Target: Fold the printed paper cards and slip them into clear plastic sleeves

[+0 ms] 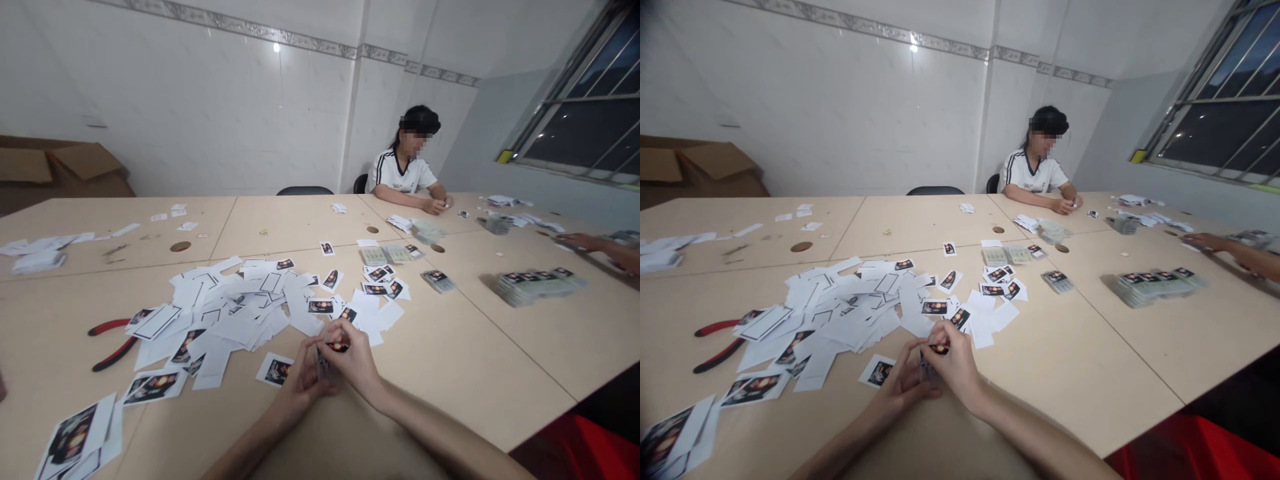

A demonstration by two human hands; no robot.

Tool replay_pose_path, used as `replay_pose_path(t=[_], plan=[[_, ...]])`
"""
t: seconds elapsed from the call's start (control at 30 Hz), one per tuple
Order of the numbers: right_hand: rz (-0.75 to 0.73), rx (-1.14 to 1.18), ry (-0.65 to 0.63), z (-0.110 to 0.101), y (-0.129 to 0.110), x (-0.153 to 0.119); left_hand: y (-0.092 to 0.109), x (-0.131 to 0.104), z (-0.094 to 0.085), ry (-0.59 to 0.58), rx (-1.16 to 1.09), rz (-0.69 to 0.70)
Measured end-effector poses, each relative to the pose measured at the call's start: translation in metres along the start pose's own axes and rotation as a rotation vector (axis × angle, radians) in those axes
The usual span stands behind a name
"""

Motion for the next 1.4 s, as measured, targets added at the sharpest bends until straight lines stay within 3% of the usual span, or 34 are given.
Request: replay_pose_path(t=[1.4], plan=[[-0.018, -0.059, -0.154, 0.0046, -0.0031, -0.0006, 0.0062, -0.0002, 0.0013, -0.018, 0.052, 0.019]])
Point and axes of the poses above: each hand's wrist, its own x-axis towards the middle knuckle, its own z-axis out of the palm, y = z × x, the point moved 9 cm from there along x, towards the middle knuckle, and after that the axes turned 11 degrees about z, right-handed, at the moved point
